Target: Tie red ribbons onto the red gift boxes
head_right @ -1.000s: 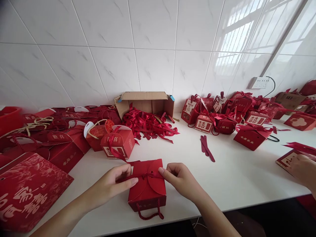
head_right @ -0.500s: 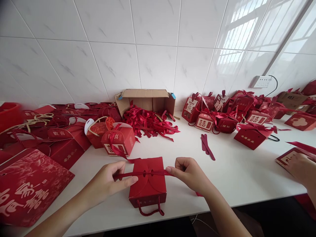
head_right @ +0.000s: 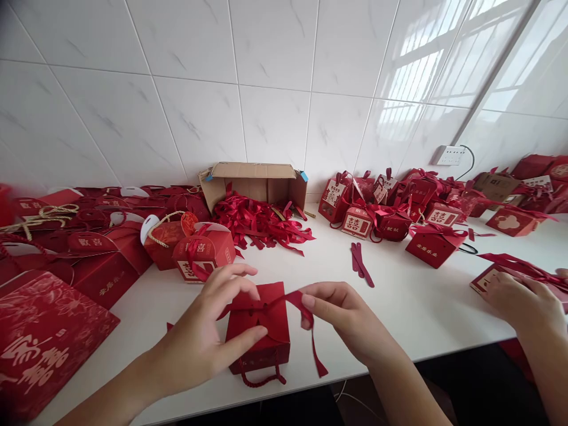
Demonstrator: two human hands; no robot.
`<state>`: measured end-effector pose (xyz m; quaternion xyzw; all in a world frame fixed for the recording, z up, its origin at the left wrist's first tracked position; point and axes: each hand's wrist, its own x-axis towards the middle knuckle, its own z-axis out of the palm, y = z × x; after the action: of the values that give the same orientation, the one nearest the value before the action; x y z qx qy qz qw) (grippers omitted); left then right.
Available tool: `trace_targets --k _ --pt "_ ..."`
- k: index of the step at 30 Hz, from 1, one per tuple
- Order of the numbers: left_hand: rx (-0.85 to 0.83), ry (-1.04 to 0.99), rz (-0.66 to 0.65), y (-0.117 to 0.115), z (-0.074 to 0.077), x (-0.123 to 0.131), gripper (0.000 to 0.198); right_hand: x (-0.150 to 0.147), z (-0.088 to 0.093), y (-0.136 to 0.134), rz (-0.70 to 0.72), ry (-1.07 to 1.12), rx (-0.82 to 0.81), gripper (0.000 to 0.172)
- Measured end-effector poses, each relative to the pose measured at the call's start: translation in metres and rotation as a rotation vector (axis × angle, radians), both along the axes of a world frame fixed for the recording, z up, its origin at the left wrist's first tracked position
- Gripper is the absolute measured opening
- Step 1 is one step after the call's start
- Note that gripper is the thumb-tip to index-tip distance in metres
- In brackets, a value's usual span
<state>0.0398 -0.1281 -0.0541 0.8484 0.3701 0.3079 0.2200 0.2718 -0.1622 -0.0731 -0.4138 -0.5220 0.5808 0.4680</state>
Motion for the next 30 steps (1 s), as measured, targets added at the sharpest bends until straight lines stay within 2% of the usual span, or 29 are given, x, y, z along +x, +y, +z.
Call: trace_targets --k 2,6,12,16,18,21,23,26,30 --pt "0.113 0.02 0.0 0.001 0.003 0.013 0.023 -0.008 0.008 0.001 -0.002 0.024 0.031 0.02" --pt "0.305 -0.055 0.114 0.009 0.004 0.024 0.016 -0.019 0.015 0.0 -0.023 -0.059 0.078 0.025" --pt "0.428 -0.104 0.162 0.016 0.0 0.018 0.024 -0.025 0.0 0.003 -0.174 -0.494 0.224 0.032" --pt "0.432 -0.091 0.155 0.014 0.001 0.018 0.023 -0.043 -0.011 0.012 -0.152 -0.493 0.325 0.02" --pt "0.348 -0.076 0.108 0.013 0.004 0.013 0.02 -0.05 -0.015 0.015 -0.228 -0.463 0.357 0.022" --pt "0.115 -0.031 0.008 0.013 0.008 -0.001 0.021 -0.055 -0.017 0.014 -0.327 -0.443 0.407 0.017" --pt "-0.03 -0.028 0.019 0.016 0.005 -0.012 0.018 -0.054 -0.019 0.013 -0.281 -0.42 0.391 0.017" --pt "-0.205 -0.067 0.092 0.023 -0.009 -0.023 0.013 -0.052 -0.021 0.011 -0.183 -0.423 0.349 0.021" --pt "-0.516 -0.139 0.089 0.031 -0.03 -0.025 0.024 -0.052 -0.022 0.011 -0.091 -0.519 0.393 0.022"
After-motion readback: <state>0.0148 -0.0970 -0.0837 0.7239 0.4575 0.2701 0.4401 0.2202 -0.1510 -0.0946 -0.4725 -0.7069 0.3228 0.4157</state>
